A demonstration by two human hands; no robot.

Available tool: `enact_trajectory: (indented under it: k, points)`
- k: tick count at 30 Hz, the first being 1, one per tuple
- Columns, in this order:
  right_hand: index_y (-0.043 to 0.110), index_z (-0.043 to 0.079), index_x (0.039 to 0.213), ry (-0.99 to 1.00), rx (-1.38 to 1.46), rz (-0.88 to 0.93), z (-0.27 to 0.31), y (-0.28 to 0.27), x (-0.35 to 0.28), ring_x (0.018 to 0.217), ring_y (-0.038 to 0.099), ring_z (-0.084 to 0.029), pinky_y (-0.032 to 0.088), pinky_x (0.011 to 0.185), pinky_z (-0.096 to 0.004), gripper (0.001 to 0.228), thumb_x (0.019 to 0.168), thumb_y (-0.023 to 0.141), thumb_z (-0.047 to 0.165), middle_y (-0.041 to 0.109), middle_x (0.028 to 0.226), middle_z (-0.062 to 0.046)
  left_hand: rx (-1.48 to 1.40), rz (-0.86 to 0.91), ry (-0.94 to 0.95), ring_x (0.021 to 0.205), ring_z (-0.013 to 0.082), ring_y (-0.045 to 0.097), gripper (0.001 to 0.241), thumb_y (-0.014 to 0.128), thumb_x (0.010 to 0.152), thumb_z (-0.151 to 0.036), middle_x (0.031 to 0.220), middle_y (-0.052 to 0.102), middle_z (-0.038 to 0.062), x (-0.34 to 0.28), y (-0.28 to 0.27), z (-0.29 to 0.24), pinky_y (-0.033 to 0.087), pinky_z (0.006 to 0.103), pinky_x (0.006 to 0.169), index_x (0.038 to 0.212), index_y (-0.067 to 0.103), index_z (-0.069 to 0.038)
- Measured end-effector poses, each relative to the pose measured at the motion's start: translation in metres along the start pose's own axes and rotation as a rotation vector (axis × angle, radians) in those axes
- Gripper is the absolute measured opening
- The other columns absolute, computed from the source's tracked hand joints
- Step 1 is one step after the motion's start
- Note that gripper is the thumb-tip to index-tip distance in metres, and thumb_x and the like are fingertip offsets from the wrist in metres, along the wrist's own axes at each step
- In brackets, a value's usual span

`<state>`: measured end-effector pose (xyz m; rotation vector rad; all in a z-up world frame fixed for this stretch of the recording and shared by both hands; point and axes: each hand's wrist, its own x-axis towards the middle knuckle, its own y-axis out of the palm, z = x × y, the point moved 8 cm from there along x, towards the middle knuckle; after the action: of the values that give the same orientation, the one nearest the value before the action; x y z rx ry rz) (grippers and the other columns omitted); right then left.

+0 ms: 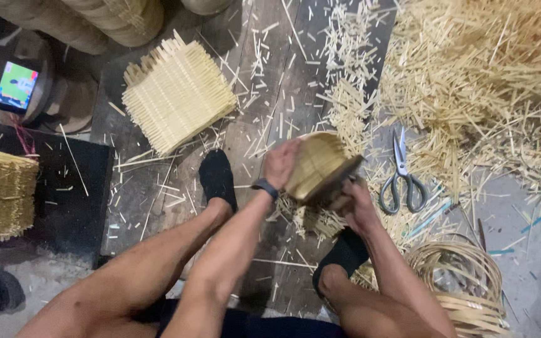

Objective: The person weaves a small round basket by placing a woven mat over a circular wooden mold, trimming the excess with scissors, and securing the edge with a bamboo ring. The process is repeated for multiple units.

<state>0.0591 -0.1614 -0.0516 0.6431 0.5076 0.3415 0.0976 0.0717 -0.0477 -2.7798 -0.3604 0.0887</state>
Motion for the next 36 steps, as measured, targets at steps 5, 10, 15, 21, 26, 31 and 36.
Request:
enact_trajectory:
  k: [5, 10, 15, 21, 26, 31, 36]
  points:
    - [0.046, 0.004, 0.140, -0.004, 0.117, -0.110, 0.016, -0.025, -0.039, 0.110, 0.066, -0.028, 0.056, 0.096, -0.044, 0.062, 0.083, 0.067, 0.016, 0.064, 0.123, -0.014, 0.562, 0.521, -0.465, 0.097, 0.0342, 0.075, 0.035, 0.070, 0.083, -0.022, 0.103, 0.076, 0.023, -0.035, -0.032, 0.163, 0.060, 0.0438, 0.088, 0.112, 0.074, -0.002]
    - [0.047, 0.001, 0.142, -0.112, -0.032, -0.150, 0.028, -0.038, -0.040, 0.110, 0.065, -0.026, 0.056, 0.095, -0.042, 0.063, 0.083, 0.065, 0.015, 0.064, 0.123, -0.012, -0.169, 0.270, -0.602, 0.084, 0.0242, 0.072, 0.030, 0.076, 0.085, -0.016, 0.094, 0.074, 0.015, 0.020, -0.025, 0.186, 0.060, 0.0378, 0.075, 0.109, 0.072, 0.001]
    - [0.048, 0.001, 0.142, -0.077, -0.001, -0.188, 0.014, -0.036, -0.036, 0.112, 0.065, -0.026, 0.054, 0.097, -0.042, 0.060, 0.085, 0.060, 0.016, 0.063, 0.127, -0.012, -0.490, 0.052, -0.529, 0.084, 0.0263, 0.069, 0.037, 0.070, 0.094, -0.028, 0.102, 0.074, 0.019, 0.066, 0.014, 0.115, 0.056, 0.0354, 0.069, 0.121, 0.067, -0.002]
    - [0.055, 0.002, 0.133, 0.135, 0.121, -0.204, -0.023, -0.024, -0.006, 0.111, 0.068, -0.028, 0.054, 0.097, -0.046, 0.051, 0.096, 0.046, 0.036, 0.068, 0.125, -0.013, -0.180, 0.280, -0.780, 0.119, 0.0293, 0.067, 0.064, 0.071, 0.096, -0.042, 0.130, 0.069, 0.023, -0.054, 0.071, 0.116, 0.050, 0.0379, 0.103, 0.132, 0.065, 0.011]
    - [0.060, -0.002, 0.124, 0.171, -0.162, -0.373, -0.049, -0.044, 0.003, 0.083, 0.065, -0.027, 0.060, 0.079, -0.048, 0.038, 0.101, 0.057, 0.028, 0.062, 0.099, -0.013, -0.087, 0.065, -0.394, 0.107, 0.0247, 0.074, 0.054, 0.077, 0.083, -0.032, 0.120, 0.076, 0.017, -0.013, 0.005, 0.128, 0.057, 0.0363, 0.095, 0.128, 0.069, -0.003]
    - [0.061, -0.001, 0.114, 0.340, -0.416, -0.424, -0.071, -0.056, -0.012, 0.069, 0.068, -0.027, 0.061, 0.065, -0.045, 0.031, 0.099, 0.057, 0.026, 0.069, 0.088, -0.015, 0.962, -0.115, 0.105, 0.117, 0.0437, 0.056, 0.054, 0.071, 0.085, -0.021, 0.126, 0.061, 0.024, 0.069, -0.155, 0.086, 0.045, 0.0549, 0.098, 0.131, 0.059, 0.003]
    - [0.062, -0.007, 0.114, 0.397, -0.313, -0.410, -0.083, -0.066, -0.034, 0.074, 0.066, -0.024, 0.057, 0.063, -0.039, 0.036, 0.103, 0.060, 0.027, 0.067, 0.092, -0.015, 1.116, -0.073, -0.115, 0.116, 0.0433, 0.059, 0.068, 0.087, 0.065, -0.027, 0.126, 0.061, 0.025, 0.095, -0.251, 0.092, 0.052, 0.0475, 0.093, 0.121, 0.061, 0.003]
